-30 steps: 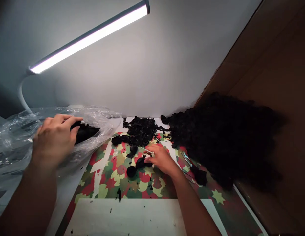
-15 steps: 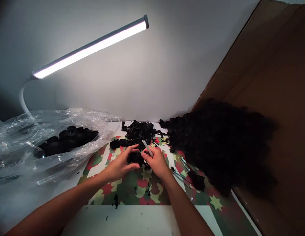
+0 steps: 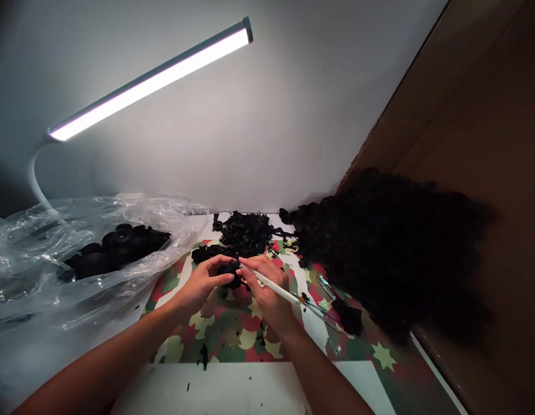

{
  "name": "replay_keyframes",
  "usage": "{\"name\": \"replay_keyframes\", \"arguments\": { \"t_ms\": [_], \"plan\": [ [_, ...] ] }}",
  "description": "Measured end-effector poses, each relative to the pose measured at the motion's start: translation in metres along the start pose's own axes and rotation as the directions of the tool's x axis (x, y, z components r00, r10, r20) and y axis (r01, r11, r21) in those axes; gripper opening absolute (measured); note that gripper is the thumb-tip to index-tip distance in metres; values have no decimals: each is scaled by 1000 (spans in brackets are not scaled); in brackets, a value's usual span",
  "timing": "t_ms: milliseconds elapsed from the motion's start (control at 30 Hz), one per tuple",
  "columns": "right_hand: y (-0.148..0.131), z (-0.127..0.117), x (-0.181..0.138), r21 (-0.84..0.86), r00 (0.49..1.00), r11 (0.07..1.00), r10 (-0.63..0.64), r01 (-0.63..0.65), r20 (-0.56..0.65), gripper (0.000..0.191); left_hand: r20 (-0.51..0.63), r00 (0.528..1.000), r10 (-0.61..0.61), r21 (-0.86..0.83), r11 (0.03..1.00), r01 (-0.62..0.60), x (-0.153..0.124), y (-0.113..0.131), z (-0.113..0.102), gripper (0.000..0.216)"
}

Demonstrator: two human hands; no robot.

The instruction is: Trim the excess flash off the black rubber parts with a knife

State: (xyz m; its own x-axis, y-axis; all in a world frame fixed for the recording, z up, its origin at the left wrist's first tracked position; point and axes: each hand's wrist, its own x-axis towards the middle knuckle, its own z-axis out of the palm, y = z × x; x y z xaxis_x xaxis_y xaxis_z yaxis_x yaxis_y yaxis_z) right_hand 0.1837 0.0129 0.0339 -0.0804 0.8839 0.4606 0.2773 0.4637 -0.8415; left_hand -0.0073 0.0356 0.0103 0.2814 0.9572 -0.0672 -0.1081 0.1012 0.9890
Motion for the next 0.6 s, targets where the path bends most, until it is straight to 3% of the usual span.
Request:
{"name": "replay_keyframes", "arguments": {
  "t_ms": [133, 233, 367, 600],
  "plan": [
    [-1, 5, -1, -59, 1000, 998, 3, -4, -19, 5, -55, 998, 34, 70, 997, -30, 1, 4, -2, 44],
    [4, 4, -2, -77, 999, 997, 20, -18, 31, 14, -59, 997, 58, 131, 990, -50, 0, 9, -2, 43],
    [10, 2, -3, -146, 989, 989, 25, -3, 147, 13, -33, 993, 116, 187, 976, -108, -1, 12, -4, 41],
    [10, 5, -5, -279, 967, 948, -86, 153, 238, 10, -23, 980, 197, 354, 919, -176, -1, 11, -4, 33]
  ]
}}
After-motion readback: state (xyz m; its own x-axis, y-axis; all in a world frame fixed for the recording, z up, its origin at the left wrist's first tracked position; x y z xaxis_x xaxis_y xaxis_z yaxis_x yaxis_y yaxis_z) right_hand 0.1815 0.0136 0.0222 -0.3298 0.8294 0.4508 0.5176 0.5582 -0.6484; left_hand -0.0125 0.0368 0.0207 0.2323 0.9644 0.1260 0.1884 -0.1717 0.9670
